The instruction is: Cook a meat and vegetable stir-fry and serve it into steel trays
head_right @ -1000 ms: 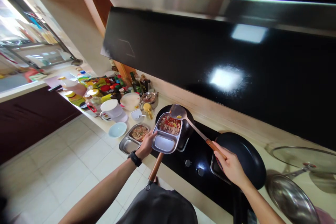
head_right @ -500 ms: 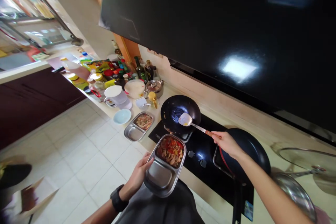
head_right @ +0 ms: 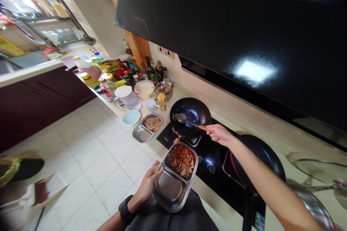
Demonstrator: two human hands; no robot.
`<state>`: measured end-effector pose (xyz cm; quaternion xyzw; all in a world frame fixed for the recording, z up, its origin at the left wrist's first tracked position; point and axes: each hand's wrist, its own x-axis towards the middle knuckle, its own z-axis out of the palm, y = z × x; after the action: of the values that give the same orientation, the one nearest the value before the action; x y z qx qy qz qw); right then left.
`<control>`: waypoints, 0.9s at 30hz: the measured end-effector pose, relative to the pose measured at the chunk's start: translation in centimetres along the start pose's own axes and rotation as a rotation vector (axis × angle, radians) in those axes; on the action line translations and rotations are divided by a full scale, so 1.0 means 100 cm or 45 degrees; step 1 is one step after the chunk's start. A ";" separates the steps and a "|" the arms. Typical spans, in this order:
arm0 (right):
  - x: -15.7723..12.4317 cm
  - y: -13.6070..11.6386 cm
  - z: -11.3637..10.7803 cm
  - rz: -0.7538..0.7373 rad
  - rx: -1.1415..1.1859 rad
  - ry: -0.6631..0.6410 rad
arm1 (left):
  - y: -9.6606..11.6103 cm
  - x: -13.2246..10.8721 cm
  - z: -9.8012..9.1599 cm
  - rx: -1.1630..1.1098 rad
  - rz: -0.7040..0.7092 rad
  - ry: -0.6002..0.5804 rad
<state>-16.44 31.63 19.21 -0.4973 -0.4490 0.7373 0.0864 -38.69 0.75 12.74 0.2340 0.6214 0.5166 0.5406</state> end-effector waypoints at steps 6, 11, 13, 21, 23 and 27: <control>-0.002 0.025 -0.017 -0.399 -0.605 0.200 | 0.002 0.002 0.001 0.000 0.055 0.050; -0.001 0.064 -0.037 -0.887 -1.363 0.462 | 0.000 0.006 0.000 0.009 0.072 0.049; 0.006 0.090 -0.038 -0.938 -1.399 0.530 | -0.001 0.008 0.001 0.017 0.066 0.048; 0.029 0.196 -0.016 -0.950 -1.118 0.655 | -0.001 0.014 -0.002 0.002 0.033 0.080; 0.028 0.205 -0.009 -0.935 -1.079 0.675 | 0.001 0.016 -0.003 0.001 0.029 0.082; 0.019 0.205 -0.005 -0.972 -1.038 0.716 | 0.003 0.021 -0.005 0.007 0.014 0.079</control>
<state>-10.45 21.06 2.52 -0.4698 -0.8004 0.2648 0.2618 -39.87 2.43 12.06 0.2229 0.6381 0.5248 0.5174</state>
